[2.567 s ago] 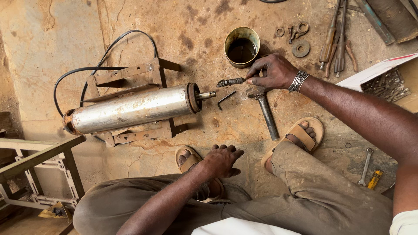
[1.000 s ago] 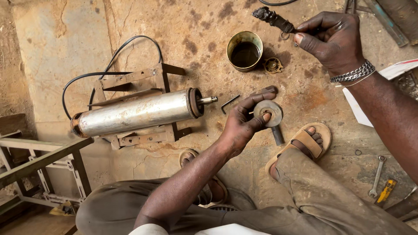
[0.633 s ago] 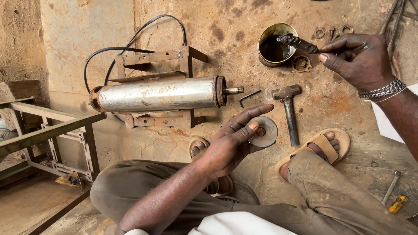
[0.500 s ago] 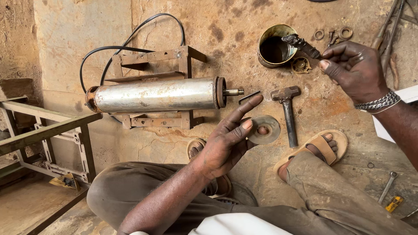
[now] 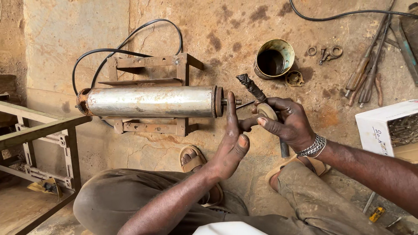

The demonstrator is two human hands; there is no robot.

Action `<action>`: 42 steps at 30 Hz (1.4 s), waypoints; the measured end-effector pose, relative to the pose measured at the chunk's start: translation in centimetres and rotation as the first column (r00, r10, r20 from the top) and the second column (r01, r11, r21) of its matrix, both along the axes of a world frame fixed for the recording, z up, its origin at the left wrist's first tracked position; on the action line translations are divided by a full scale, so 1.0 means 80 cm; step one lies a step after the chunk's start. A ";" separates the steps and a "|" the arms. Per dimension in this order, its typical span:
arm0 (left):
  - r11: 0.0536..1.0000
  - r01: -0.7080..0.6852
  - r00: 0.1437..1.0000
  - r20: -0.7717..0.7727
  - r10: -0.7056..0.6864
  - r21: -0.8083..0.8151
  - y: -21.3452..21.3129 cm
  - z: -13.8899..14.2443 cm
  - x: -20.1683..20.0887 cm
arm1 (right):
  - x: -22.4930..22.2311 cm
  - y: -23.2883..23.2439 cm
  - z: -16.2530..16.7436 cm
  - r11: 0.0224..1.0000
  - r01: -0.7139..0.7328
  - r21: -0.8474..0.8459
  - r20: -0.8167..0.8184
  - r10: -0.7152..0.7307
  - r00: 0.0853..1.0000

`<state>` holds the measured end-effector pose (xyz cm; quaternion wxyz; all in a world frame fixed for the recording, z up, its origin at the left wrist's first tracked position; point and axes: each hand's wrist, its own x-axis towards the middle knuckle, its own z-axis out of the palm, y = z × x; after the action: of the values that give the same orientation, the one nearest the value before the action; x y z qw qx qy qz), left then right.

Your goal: The person assembles a cylindrical metal mechanism by hand, inserting a small metal pin into the end of the cylinder and tapping it with a hammer. They then apply grease to a circular metal part and attach it to the cylinder, securing it with a pin and pliers.

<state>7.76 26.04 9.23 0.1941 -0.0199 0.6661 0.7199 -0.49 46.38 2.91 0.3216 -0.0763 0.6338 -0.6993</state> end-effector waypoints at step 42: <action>0.694 -0.384 0.732 -0.659 -0.174 -0.610 0.001 0.054 -0.017 | -0.013 0.037 0.009 0.906 -0.043 -0.421 0.256 0.164 0.953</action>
<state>6.40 26.10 13.54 -0.1283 0.1267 0.9109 0.3711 -1.50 49.34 3.60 0.4233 -0.0743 0.4144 -0.8022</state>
